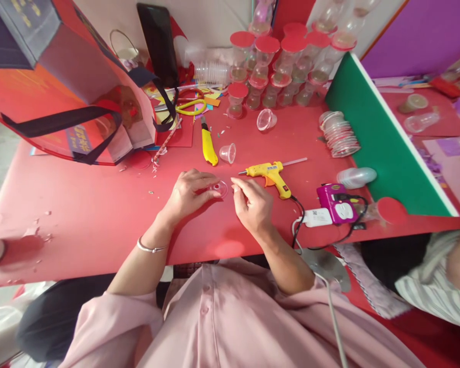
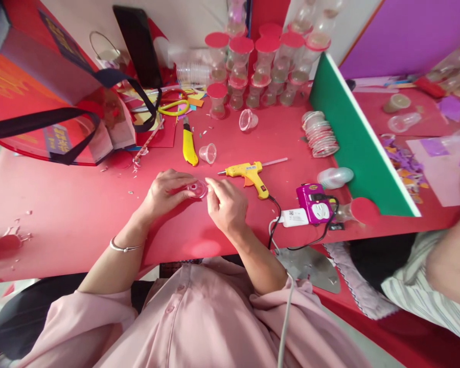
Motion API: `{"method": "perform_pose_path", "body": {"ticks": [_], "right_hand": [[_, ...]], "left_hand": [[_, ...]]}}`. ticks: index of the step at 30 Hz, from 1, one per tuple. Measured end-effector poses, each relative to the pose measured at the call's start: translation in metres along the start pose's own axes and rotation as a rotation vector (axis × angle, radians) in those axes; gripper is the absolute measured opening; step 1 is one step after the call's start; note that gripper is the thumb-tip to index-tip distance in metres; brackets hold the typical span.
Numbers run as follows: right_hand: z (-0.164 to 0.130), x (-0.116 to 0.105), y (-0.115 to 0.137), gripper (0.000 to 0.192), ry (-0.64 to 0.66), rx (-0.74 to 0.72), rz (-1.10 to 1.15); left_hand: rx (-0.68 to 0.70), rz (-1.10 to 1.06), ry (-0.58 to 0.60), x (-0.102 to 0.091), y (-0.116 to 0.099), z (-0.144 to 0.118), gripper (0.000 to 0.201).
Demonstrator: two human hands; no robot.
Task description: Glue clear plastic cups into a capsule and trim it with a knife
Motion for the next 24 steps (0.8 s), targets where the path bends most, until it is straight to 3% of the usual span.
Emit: {"method": "perform_pose_path", "body": {"ticks": [4, 18, 24], "right_hand": [[0.000, 0.000, 0.000, 0.031, -0.008, -0.019, -0.012], [-0.002, 0.001, 0.002, 0.031, 0.031, -0.033, 0.003], [-0.002, 0.001, 0.003, 0.031, 0.061, -0.030, -0.008]], "left_hand": [[-0.009, -0.067, 0.016, -0.004, 0.000, 0.001, 0.044], [0.074, -0.086, -0.025, -0.003, 0.008, 0.002, 0.025], [0.079, -0.138, -0.056, -0.003, 0.007, 0.005, 0.026]]}}
Point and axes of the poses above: each hand's wrist, its own z-axis towards the middle knuckle, its own x-axis out of the palm, y = z × x, the point moved 3 cm from there along z, towards the middle knuckle, and after that the axes turned 6 degrees about -z, right-handed, at the moved point
